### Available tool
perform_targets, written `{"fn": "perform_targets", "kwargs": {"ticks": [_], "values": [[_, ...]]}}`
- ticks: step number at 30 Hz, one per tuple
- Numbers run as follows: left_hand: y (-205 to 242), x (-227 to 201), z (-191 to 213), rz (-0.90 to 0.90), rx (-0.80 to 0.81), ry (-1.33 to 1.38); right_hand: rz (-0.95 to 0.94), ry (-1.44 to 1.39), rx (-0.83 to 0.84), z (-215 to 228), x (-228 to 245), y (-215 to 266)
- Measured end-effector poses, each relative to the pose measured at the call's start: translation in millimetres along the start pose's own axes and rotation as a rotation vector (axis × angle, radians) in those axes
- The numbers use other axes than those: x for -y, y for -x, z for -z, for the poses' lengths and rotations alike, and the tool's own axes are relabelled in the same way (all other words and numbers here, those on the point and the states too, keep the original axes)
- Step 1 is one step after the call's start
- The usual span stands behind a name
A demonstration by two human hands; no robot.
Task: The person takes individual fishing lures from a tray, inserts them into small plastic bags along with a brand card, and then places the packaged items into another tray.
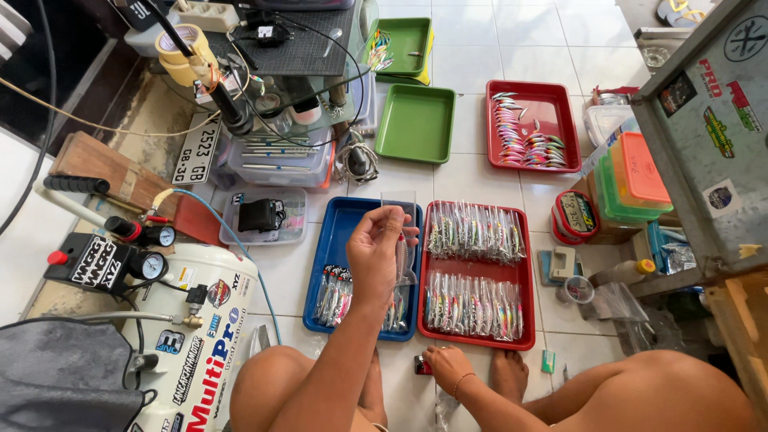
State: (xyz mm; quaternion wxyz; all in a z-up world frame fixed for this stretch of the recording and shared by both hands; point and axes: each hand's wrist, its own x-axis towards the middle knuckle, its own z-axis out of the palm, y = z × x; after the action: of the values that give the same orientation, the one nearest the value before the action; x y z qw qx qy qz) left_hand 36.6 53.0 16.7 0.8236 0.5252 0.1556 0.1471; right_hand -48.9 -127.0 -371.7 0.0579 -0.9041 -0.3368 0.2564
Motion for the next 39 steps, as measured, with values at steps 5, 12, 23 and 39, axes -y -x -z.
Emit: {"fn": "perform_targets", "kwargs": {"ticks": [5,12,23,39], "values": [[-4,5,3,-0.019,-0.021,-0.019,-0.122,-0.222,-0.096,61,12,-2],[-1,19,4,-0.008,0.072,-0.109,-0.316,-1.323,-0.758,281,-11,27],[44,28,-20,0.040,0.235,-0.181,-0.037,-0.886,-1.048,399,20,134],[45,42,-10,0.096,0.361,-0.221,-0.001,-0.891,-0.984,388,31,130]]}}
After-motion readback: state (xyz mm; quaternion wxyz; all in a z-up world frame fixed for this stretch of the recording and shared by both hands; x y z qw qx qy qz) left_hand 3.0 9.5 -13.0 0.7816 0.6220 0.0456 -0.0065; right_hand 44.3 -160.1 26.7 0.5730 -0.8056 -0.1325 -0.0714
